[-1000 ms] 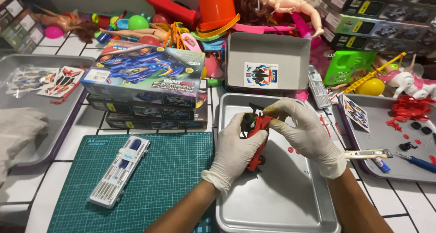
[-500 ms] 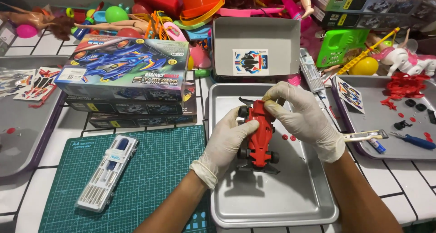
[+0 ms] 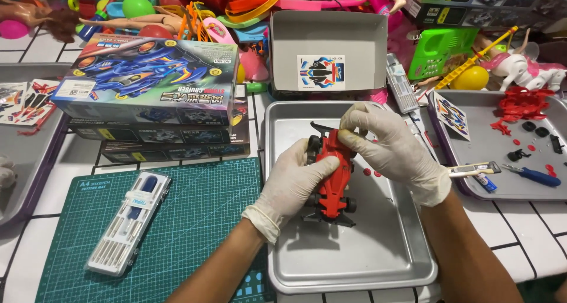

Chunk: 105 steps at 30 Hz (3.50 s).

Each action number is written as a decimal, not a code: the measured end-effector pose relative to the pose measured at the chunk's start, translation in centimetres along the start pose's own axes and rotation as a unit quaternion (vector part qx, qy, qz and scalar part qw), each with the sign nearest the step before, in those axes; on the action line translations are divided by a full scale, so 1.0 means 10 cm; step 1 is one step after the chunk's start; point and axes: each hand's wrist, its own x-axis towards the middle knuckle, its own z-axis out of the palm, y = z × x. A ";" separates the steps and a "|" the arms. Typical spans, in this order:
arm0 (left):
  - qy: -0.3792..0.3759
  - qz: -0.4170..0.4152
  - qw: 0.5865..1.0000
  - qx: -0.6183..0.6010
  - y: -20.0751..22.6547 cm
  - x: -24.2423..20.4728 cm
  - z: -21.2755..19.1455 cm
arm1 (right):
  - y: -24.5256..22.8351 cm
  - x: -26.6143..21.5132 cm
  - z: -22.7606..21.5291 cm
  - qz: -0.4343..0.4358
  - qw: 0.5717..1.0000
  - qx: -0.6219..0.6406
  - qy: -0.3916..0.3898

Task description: The person assembles a red toy car by attaching black wheels and a black chassis to the red body. They then use a screwdriver to tighten screws on the assembled toy.

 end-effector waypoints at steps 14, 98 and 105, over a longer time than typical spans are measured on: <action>0.029 0.005 0.996 0.088 -0.13 0.09 -0.08 | 0.06 -0.03 -0.01 0.000 0.997 -0.008 -0.074; 0.029 0.602 0.719 0.346 -0.21 -0.04 -0.21 | -0.59 -0.25 0.08 -0.126 0.978 -0.154 -0.060; 0.014 0.594 0.722 0.354 -0.19 -0.05 -0.20 | -0.57 -0.24 0.05 -0.153 0.972 -0.154 -0.093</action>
